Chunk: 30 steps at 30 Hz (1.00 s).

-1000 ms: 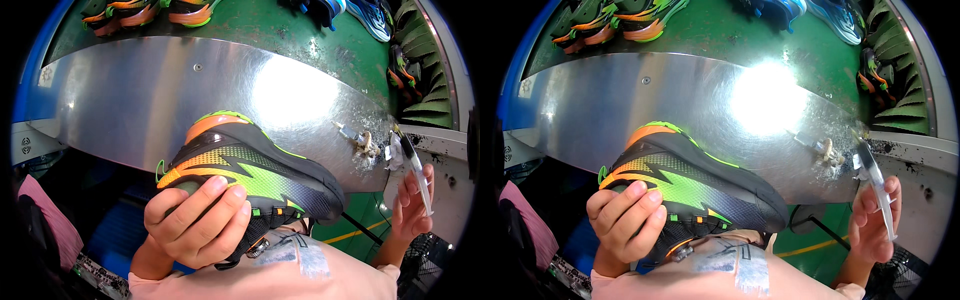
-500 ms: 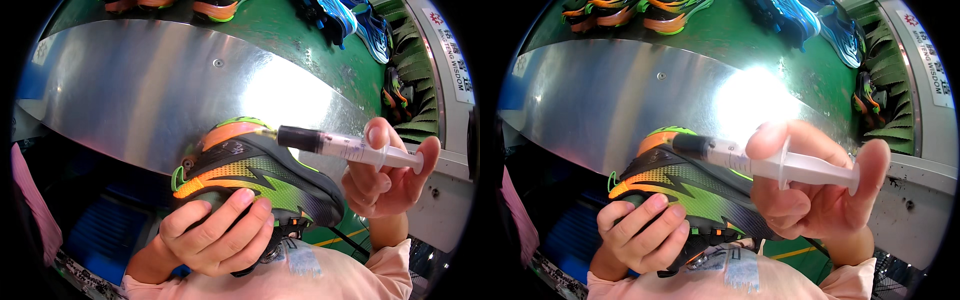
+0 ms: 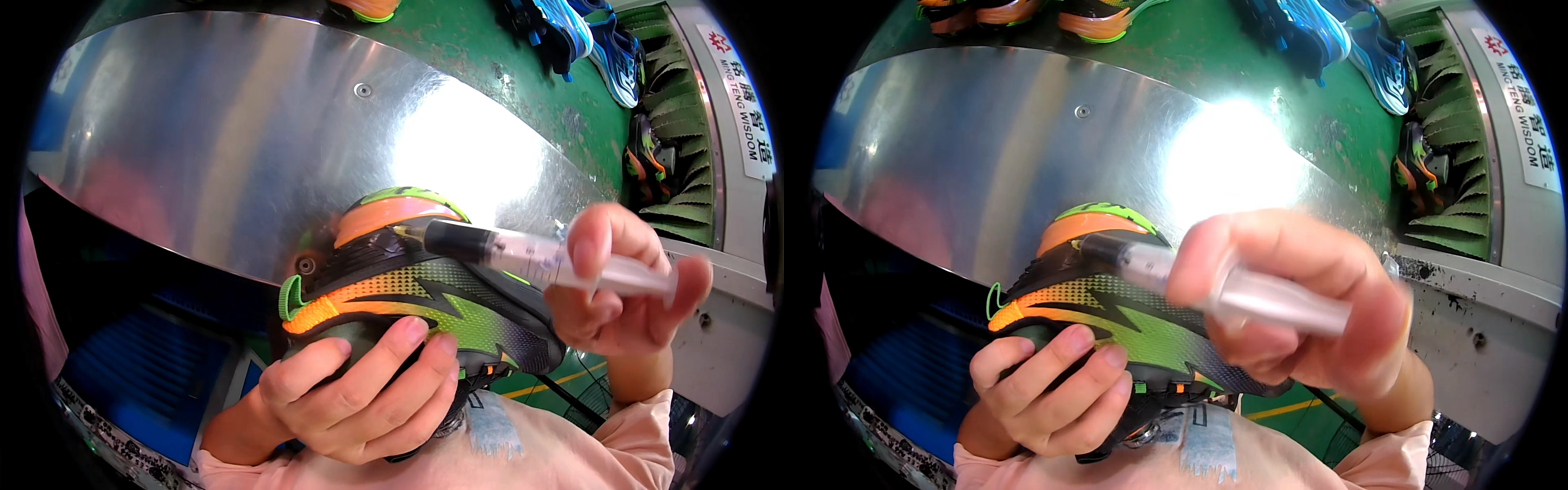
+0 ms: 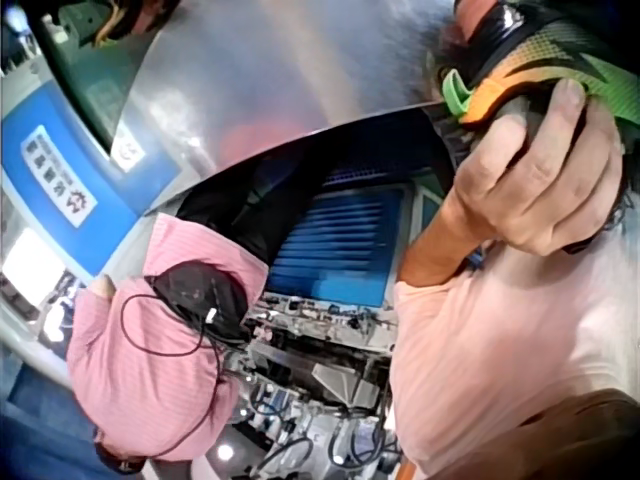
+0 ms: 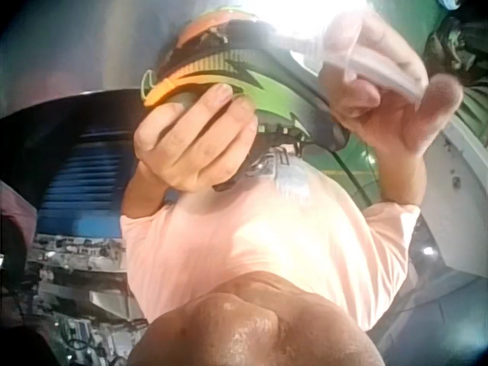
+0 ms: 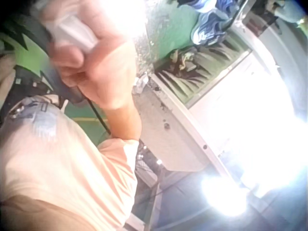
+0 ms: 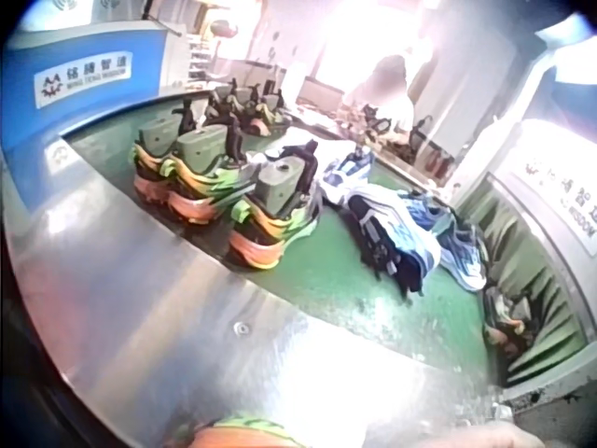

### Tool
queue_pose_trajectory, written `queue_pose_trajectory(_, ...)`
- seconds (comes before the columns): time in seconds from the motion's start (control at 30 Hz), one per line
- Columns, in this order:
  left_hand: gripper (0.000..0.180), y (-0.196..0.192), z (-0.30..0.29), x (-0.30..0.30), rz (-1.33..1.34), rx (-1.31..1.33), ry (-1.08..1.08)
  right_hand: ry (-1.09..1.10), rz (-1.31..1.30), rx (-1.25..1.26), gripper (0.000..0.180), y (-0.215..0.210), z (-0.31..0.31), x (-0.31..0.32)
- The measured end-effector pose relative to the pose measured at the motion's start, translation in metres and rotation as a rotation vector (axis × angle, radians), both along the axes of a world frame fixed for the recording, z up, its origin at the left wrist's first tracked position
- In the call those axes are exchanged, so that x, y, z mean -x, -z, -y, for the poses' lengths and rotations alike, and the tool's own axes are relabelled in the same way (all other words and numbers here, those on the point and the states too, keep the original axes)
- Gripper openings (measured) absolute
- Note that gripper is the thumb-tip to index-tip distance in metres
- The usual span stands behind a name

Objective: The person applies a liquid substance along the seams and edges of a shoe using a syringe, repeatedly picking up shoes from an assembly line and placing them back after treatment.

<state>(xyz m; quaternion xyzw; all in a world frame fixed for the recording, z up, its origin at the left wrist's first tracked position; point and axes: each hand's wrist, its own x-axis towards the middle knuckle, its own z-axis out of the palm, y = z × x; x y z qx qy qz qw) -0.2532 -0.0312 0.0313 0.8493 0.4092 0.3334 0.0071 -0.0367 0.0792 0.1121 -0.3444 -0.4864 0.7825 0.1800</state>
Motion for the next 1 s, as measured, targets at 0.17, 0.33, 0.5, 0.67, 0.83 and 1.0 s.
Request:
queue_pose_trajectory(0.17, 0.017, 0.002, 0.003, 0.005, -0.028, -0.027, 0.024, 0.198, 0.084, 0.049, 0.065, -0.016, 0.028, 0.003)
queue_pose_trajectory(0.33, 0.018, -0.002, 0.013, 0.014, -0.012, -0.012, -0.087, 0.312, -0.051, 0.268, 0.08, -0.019, 0.052, -0.016)
queue_pose_trajectory(0.5, 0.009, 0.007, 0.024, 0.028, 0.004, -0.077, -0.186, 0.288, 0.029, 0.224, 0.076, -0.025, 0.065, -0.023)
queue_pose_trajectory(0.67, 0.015, 0.007, 0.03, 0.044, -0.087, 0.001, -0.217, 0.268, 0.125, -0.022, 0.064, -0.028, 0.075, -0.019)
queue_pose_trajectory(0.83, 0.016, -0.001, 0.014, 0.05, -0.13, -0.037, -0.182, 0.242, 0.044, -0.09, 0.064, -0.023, 0.087, -0.038)
queue_pose_trajectory(1.0, 0.028, -0.009, -0.002, 0.054, -0.265, -0.027, -0.174, 0.325, -0.207, 0.0, 0.073, 0.003, 0.101, -0.065)
